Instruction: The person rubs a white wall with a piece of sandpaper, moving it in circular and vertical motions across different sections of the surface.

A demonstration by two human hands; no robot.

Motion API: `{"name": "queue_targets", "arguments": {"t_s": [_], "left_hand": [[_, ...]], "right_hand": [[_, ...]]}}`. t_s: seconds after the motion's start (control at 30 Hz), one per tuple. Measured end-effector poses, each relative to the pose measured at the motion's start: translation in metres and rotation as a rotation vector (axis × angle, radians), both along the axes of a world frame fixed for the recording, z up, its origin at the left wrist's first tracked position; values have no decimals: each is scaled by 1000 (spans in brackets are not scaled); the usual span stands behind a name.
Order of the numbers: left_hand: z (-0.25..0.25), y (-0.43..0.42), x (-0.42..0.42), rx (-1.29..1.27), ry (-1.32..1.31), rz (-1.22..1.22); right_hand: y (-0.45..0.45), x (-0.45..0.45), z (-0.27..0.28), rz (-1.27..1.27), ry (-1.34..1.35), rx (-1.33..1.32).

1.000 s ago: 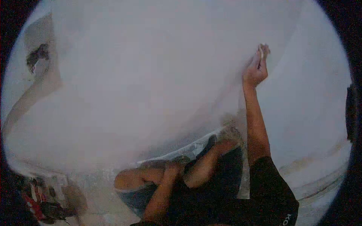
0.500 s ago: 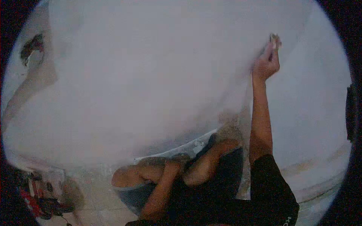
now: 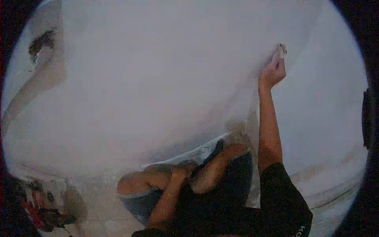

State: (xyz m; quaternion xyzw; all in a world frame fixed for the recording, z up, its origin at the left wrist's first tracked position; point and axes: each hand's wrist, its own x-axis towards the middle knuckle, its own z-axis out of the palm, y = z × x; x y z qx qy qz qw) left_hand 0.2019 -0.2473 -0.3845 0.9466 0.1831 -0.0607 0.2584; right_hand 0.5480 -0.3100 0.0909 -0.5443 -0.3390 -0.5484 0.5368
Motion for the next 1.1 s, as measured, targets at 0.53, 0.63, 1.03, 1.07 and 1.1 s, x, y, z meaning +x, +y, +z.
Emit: {"name": "queue_targets", "arguments": {"t_s": [0.53,0.63,1.03,1.07,1.1], "left_hand": [[-120,-19,-10,468,-35,-205],[-75,-9,-12,260,-111,-204],[-102,-8,5,40,176,-102],[-110,-7,9,13,248,-138],[-110,-6,11,4,287,-161]], "right_hand": [[-24,-3,-23,-83,45,-26],[12,-48,-2,-8,-147,-105],[-12,2,-44,112,-26,-42],[-15,-5,-17,-39,-17,-46],[-9,-21,-12,-43,-14,-47]]}}
